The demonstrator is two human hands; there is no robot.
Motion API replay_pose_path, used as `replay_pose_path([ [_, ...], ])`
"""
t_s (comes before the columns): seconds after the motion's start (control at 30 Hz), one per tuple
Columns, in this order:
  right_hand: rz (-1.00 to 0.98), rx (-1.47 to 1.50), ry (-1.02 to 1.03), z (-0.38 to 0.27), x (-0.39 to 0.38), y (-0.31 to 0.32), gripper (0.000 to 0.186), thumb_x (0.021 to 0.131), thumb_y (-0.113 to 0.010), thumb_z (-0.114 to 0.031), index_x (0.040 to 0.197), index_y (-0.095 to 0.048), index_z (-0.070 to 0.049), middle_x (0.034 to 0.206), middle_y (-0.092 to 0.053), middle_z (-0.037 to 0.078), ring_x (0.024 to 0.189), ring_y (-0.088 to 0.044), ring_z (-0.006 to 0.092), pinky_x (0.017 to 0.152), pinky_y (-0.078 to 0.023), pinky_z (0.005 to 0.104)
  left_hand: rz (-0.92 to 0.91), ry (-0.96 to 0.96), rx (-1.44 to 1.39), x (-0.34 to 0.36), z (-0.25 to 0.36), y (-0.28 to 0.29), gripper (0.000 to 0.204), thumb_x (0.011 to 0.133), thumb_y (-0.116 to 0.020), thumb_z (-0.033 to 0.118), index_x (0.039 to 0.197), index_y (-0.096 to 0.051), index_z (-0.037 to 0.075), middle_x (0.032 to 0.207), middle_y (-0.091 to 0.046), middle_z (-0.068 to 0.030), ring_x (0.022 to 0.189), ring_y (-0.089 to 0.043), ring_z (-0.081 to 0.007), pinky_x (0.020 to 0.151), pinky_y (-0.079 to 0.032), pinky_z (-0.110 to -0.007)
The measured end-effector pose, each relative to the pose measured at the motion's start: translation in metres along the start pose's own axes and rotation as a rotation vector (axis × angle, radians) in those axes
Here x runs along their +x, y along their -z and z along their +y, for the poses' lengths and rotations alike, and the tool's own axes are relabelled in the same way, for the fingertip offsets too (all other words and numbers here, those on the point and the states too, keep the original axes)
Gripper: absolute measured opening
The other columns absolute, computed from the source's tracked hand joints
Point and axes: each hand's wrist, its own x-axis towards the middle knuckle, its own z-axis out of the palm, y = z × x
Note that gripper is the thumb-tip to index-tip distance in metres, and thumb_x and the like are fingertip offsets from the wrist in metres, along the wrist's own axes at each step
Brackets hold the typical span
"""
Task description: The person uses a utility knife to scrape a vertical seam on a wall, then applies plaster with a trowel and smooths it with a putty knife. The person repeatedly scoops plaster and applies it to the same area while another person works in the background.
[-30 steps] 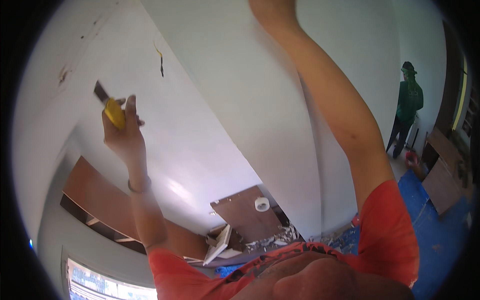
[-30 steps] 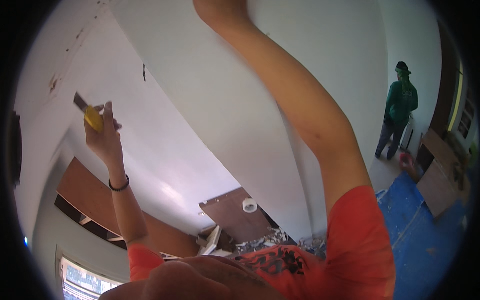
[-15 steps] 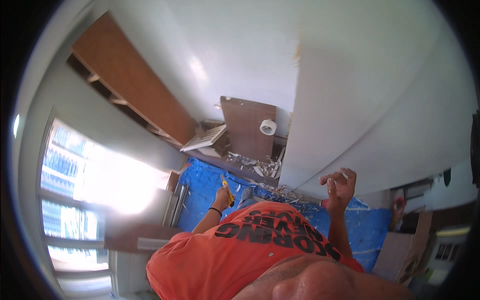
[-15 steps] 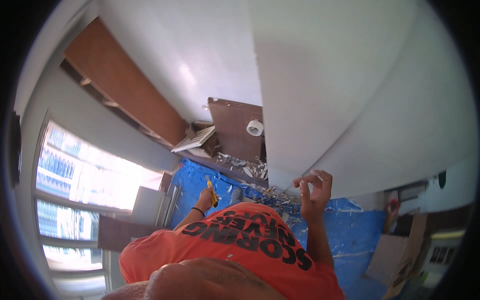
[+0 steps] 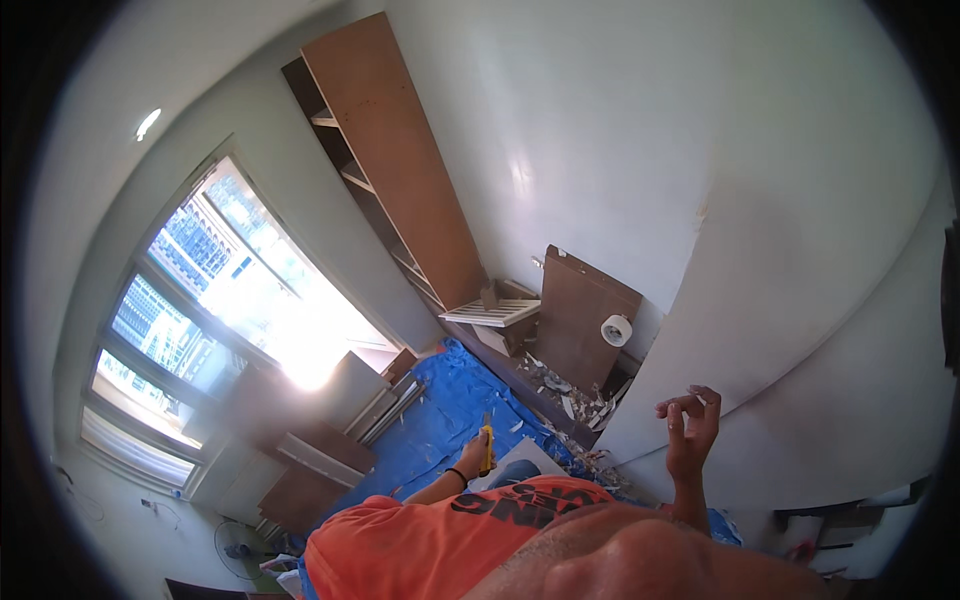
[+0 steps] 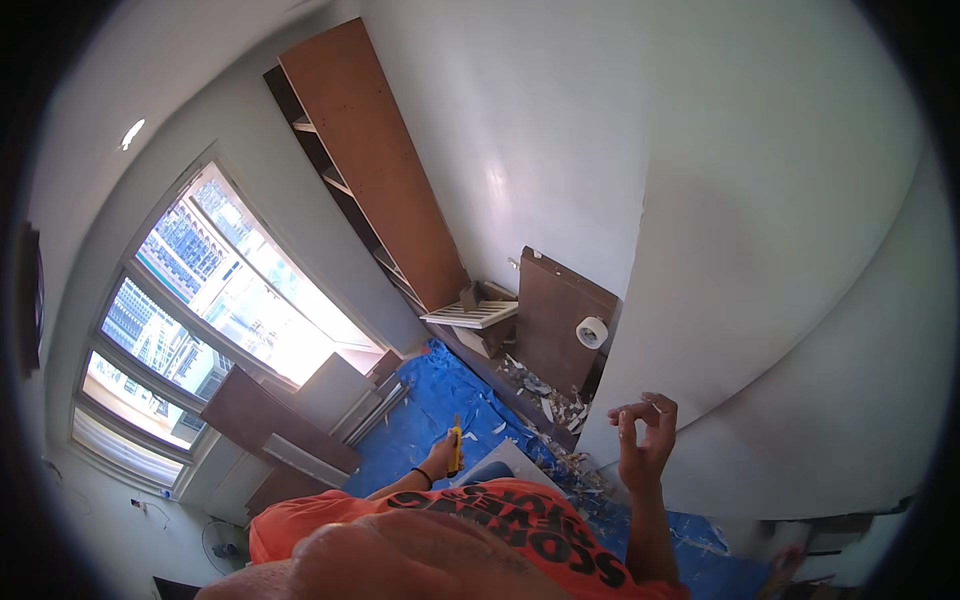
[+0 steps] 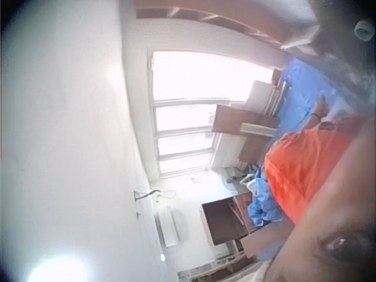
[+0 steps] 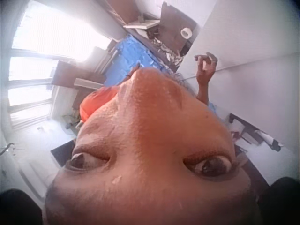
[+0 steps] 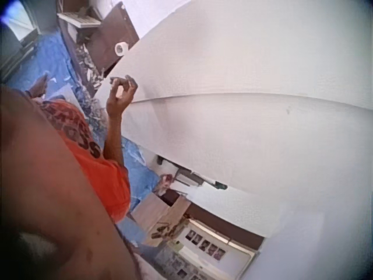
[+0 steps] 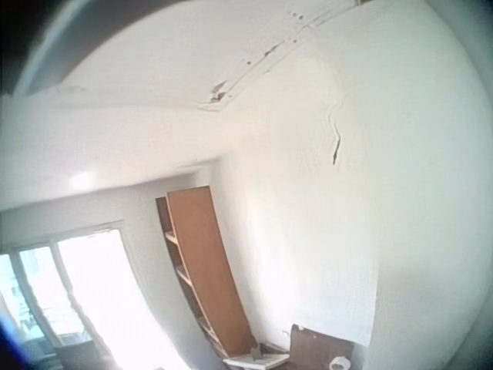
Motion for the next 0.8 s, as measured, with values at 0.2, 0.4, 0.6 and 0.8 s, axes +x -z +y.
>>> replay_pose_path([
  [0.2,-0.016,0.061,0.019,0.003,0.032,-0.033,0.028,0.099,-0.059,-0.003,0.124,-0.046,-0.003,0.082,-0.066,0.01,0.079,-0.066,0.017,0.078,-0.054,0.0329,0.047,-0.001,-0.118,0.021,0.023,0.026,0.033,0.105,-0.049,0.042,0.102,-0.056,0.01,0.074,-0.057,-0.0079,0.053,-0.054,-0.0233,0.047,-0.047,-0.039],
  [0.4,-0.039,0.129,-0.096,0.014,0.025,-0.078,0.027,0.1,-0.058,-0.004,0.124,-0.045,-0.002,0.083,-0.066,0.009,0.08,-0.066,0.016,0.077,-0.054,0.0311,0.167,-0.066,0.104,-0.027,0.07,0.012,0.038,0.103,-0.051,0.043,0.097,-0.061,0.007,0.07,-0.056,-0.0073,0.052,-0.054,-0.0216,0.046,-0.046,-0.038],
  [0.6,-0.09,0.18,-0.19,0.028,0.025,-0.122,0.027,0.101,-0.059,-0.004,0.125,-0.047,-0.001,0.086,-0.068,0.01,0.081,-0.067,0.0162,0.076,-0.055,0.0313,0.247,-0.122,0.062,-0.026,0.084,0.028,0.034,0.102,-0.053,0.034,0.091,-0.063,0.004,0.068,-0.057,-0.0083,0.052,-0.056,-0.0218,0.045,-0.047,-0.038],
  [0.8,-0.14,0.165,-0.228,0.032,0.021,-0.163,0.027,0.101,-0.059,-0.004,0.125,-0.047,-0.001,0.087,-0.068,0.011,0.083,-0.068,0.0167,0.078,-0.055,0.0315,0.173,-0.219,-0.281,0.079,0.023,0.099,0.021,0.101,-0.05,0.021,0.099,-0.06,0.002,0.074,-0.059,-0.0096,0.061,-0.06,-0.0249,0.05,-0.051,-0.041],
])
